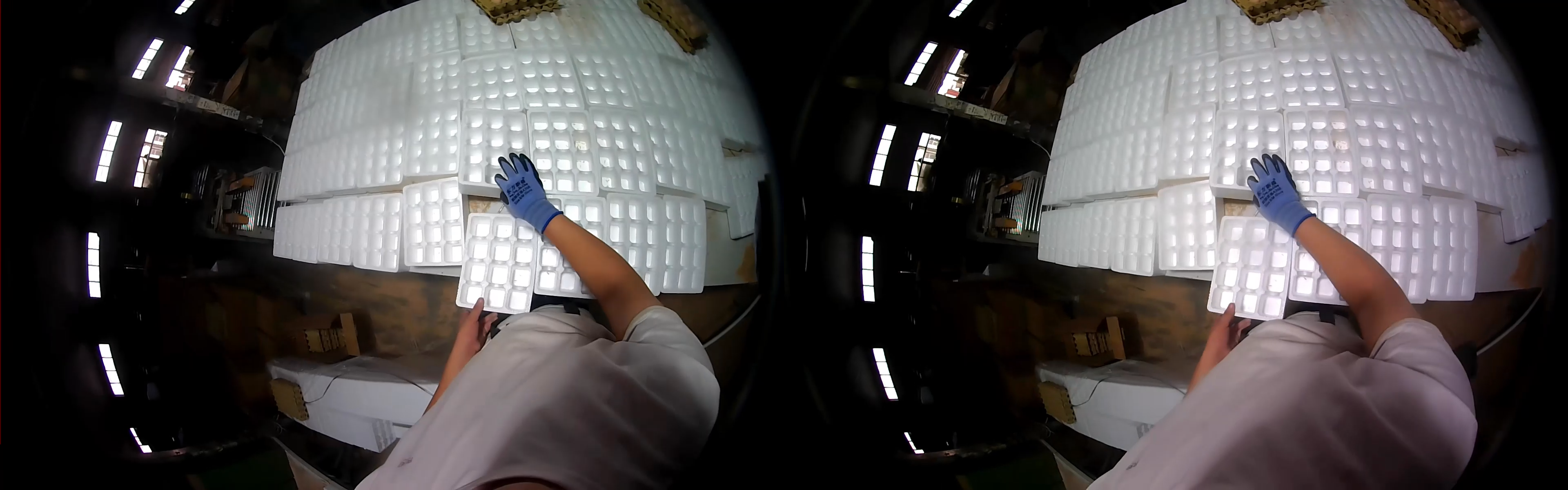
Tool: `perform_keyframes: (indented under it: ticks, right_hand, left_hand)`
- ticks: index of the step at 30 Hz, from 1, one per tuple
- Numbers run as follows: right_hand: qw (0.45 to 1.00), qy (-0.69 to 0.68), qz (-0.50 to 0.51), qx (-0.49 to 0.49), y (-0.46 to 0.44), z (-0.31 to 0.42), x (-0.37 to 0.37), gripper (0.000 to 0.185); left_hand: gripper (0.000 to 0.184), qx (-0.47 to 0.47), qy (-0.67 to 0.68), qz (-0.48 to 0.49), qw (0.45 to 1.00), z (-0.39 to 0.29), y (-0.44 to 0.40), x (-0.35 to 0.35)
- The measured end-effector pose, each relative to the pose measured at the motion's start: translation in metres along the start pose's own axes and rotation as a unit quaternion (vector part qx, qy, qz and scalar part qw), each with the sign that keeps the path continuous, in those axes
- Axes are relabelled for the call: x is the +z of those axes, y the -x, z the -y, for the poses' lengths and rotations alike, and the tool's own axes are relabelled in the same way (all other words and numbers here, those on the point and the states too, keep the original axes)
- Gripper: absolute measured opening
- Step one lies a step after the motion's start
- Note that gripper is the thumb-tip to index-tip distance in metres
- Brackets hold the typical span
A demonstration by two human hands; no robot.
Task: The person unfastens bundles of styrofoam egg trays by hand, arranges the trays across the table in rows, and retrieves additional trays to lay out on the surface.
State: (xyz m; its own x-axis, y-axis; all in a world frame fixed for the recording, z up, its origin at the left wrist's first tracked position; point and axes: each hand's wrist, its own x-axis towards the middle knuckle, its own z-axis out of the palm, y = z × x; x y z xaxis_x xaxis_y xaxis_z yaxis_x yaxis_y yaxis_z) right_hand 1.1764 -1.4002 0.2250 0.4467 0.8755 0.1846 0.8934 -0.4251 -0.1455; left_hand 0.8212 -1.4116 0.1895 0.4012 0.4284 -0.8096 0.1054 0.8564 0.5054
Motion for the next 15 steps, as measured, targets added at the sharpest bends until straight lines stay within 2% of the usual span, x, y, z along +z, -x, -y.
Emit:
perform_keyframes:
  ticks: [1,4,5,8,11,15]
  right_hand:
    - [1.0,0.011,-0.014,0.006,0.001,0.001,0.002,0.034]
    - [0.996,0.069,0.05,0.006,-0.004,0.003,0.011,0.033]
    - [0.993,0.084,0.077,0.003,-0.004,0.005,0.01,0.028]
    - [0.967,0.249,0.056,-0.003,-0.009,0.016,0.041,0.035]
    - [0.966,0.218,0.139,-0.031,-0.016,0.032,0.017,0.038]
    - [0.97,0.193,0.149,-0.006,-0.025,0.024,0.011,0.045]
  left_hand:
    - [0.061,0.011,-0.012,0.002,1.0,-0.002,0.005,0.005]
    - [0.065,-0.018,-0.013,0.024,0.999,-0.014,0.0,0.004]
    - [0.065,-0.015,-0.014,0.001,1.0,-0.013,-0.003,0.004]
    - [0.058,-0.02,-0.004,0.01,1.0,-0.009,-0.018,-0.018]
    - [0.055,-0.073,-0.014,-0.004,0.997,-0.01,-0.015,-0.024]
    - [0.055,-0.022,0.001,-0.013,1.0,-0.007,-0.008,-0.012]
